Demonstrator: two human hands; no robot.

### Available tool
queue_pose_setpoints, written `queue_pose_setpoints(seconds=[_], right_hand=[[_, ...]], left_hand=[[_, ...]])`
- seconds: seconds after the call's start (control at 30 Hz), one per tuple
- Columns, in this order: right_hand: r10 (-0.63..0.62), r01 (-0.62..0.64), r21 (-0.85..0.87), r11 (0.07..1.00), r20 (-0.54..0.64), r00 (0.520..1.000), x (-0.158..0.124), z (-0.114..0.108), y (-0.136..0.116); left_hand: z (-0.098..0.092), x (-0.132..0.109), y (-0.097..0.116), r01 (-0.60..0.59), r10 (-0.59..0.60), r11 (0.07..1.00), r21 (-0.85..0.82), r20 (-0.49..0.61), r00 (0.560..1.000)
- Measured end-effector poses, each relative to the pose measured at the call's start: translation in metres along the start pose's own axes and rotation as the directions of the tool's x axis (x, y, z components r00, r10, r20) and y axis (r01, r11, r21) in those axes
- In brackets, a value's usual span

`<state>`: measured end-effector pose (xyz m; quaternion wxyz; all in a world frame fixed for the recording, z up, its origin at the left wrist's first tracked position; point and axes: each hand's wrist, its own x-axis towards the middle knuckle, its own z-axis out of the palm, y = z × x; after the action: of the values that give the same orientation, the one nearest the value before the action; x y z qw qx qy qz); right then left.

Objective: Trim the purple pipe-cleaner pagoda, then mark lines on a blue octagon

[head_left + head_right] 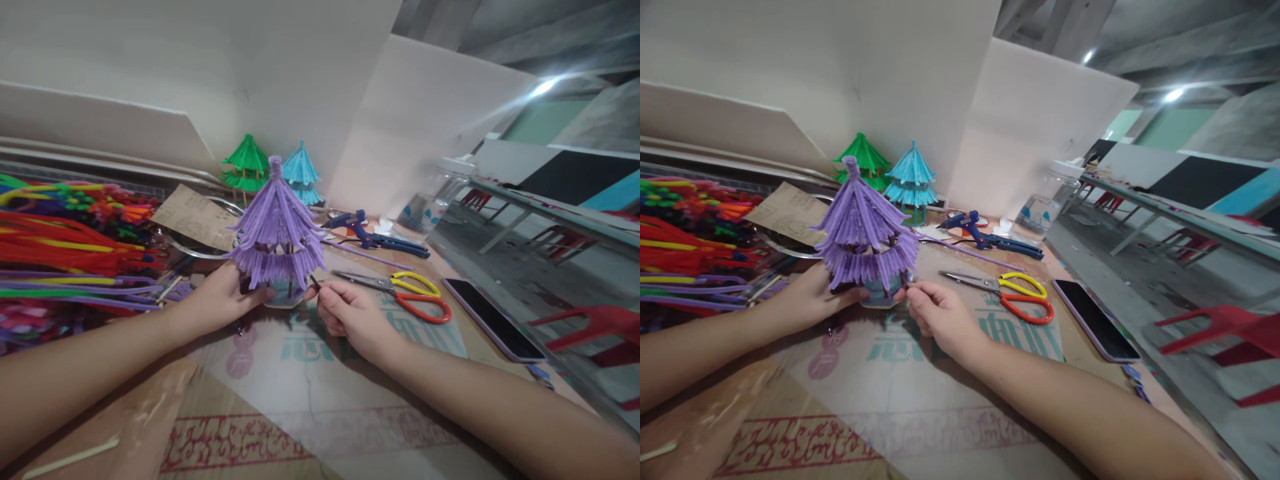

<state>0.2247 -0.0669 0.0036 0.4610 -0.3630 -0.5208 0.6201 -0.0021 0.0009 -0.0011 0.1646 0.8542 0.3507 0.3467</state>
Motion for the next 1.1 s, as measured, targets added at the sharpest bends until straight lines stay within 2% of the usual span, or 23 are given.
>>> queue_pose_setpoints(seconds=[0.13,0.5,0.77,1.1], right_hand=[[0.019,-0.018,-0.05,0.999,0.015,1.0,-0.001,0.001,-0.001],[0.027,-0.026,-0.077,0.997,0.018,0.999,-0.002,0.002,-0.002],[-0.014,0.014,-0.016,1.0,0.013,1.0,-0.004,0.001,-0.001],[-0.007,0.007,-0.025,1.0,0.011,1.0,-0.005,0.001,-0.004]], left_hand=[[0.002,-0.001,-0.004,0.032,-0.031,0.998,-0.05,0.007,0.999],[0.006,-0.003,-0.017,0.044,-0.045,0.997,-0.063,-0.014,0.999],[0.004,-0.001,-0.006,0.025,-0.031,0.995,-0.098,-0.057,0.998],[0.0,-0.001,0.0,-0.021,0.021,0.998,-0.059,-0.003,1.0]])
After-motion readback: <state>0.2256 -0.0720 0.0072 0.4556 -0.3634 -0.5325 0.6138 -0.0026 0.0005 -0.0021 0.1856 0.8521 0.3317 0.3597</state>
